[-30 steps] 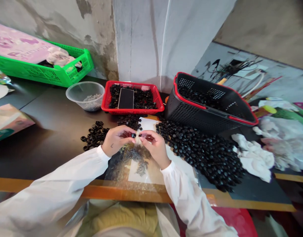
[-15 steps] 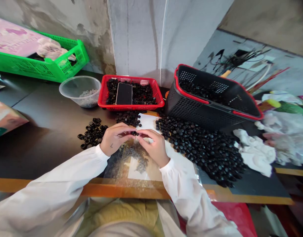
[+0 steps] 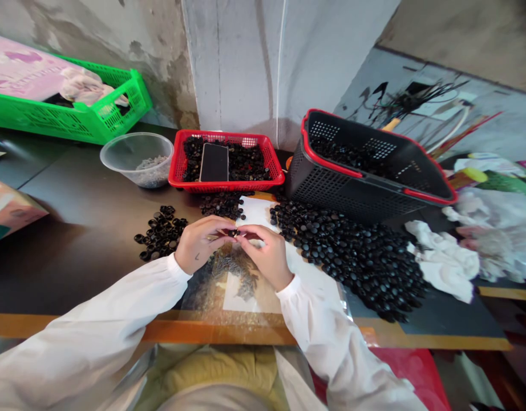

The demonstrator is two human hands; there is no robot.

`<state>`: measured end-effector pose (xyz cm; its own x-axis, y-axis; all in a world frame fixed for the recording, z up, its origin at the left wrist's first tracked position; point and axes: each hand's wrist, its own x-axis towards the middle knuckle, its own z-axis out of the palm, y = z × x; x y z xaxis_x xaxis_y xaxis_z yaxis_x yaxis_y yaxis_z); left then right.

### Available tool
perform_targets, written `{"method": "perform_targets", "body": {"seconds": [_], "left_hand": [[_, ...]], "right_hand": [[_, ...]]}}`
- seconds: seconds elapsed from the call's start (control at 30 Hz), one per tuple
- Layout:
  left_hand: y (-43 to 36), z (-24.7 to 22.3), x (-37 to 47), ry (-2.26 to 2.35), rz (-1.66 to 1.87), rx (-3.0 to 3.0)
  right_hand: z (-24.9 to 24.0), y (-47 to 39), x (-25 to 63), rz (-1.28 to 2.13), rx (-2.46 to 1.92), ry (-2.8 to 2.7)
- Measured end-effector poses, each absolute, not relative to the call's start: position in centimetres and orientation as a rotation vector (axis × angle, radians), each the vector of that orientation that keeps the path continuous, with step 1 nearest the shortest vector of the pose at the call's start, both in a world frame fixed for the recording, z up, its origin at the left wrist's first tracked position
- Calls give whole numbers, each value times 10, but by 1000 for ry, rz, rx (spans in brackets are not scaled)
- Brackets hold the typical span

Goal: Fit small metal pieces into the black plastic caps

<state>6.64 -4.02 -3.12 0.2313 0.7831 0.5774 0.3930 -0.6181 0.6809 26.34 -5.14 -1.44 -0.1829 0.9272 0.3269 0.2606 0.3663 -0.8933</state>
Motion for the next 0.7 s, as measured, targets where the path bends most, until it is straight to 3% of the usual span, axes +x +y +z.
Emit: {"method": "perform_targets", "body": {"seconds": [0.7], "left_hand": [[-40,-28,66,1028,1427,2234]], "right_hand": [[-14,-56,265,815,-1061,-1721]]}}
